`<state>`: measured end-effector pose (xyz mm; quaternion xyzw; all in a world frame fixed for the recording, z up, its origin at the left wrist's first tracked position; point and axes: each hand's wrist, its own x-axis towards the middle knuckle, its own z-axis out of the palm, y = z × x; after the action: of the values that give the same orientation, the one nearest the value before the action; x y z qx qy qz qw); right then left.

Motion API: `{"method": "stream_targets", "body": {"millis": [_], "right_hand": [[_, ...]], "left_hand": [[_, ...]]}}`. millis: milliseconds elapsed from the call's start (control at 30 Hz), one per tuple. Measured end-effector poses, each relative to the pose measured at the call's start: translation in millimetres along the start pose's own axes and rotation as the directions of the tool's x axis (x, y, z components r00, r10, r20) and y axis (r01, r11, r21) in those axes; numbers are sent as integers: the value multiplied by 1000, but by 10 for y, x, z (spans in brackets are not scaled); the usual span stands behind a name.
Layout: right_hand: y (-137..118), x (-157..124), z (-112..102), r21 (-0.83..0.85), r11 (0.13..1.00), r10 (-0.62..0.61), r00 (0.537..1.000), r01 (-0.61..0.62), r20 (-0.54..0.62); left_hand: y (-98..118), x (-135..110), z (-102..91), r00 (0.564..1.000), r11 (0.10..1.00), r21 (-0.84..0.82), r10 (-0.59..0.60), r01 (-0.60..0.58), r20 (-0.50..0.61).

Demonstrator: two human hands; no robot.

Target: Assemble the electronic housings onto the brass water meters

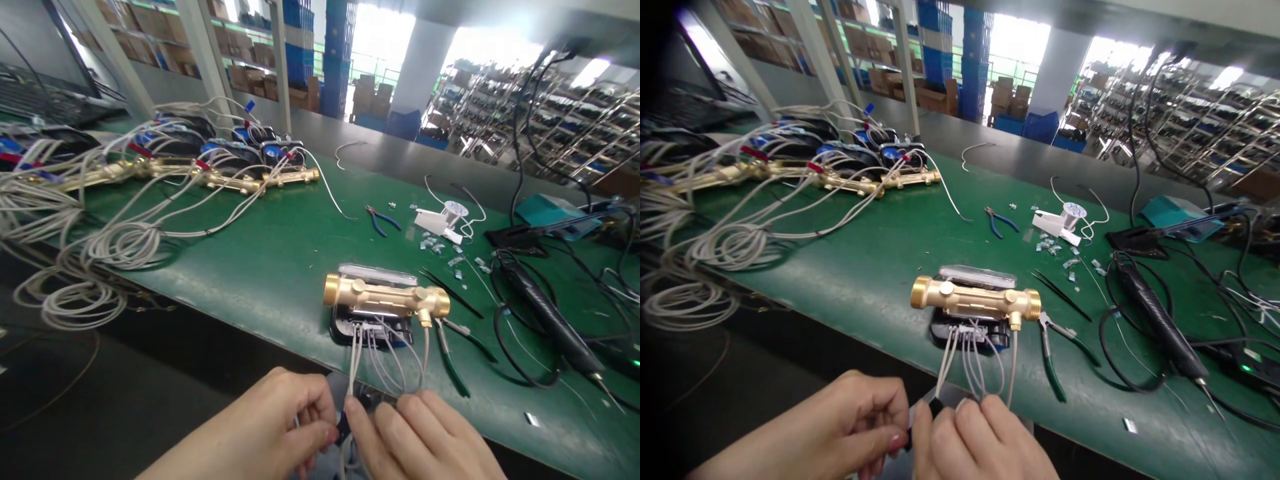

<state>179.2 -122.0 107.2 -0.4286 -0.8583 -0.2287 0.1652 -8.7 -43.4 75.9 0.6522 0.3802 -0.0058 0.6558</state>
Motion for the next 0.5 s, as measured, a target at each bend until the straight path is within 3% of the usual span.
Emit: {"method": "stream_targets", "body": {"millis": [167,367,433,500], "right_hand": [[-16,-14,34,-18,999,-25,995,27,94],[50,34,91,-8,996,92,990,-91,110],[53,31,136,-19,992,127,987,-126,97],[32,8,201,-29,984,175,981,-173,79]], "left_hand": [[34,48,-56,999,994,101,46,-44,-17],[-12,238,-7,988,983,-152,86,-105,-126],[-27,277,44,956,956,-189,178,-224,-232],[-39,300,81,876,920,-96,324,-379,-358]]}}
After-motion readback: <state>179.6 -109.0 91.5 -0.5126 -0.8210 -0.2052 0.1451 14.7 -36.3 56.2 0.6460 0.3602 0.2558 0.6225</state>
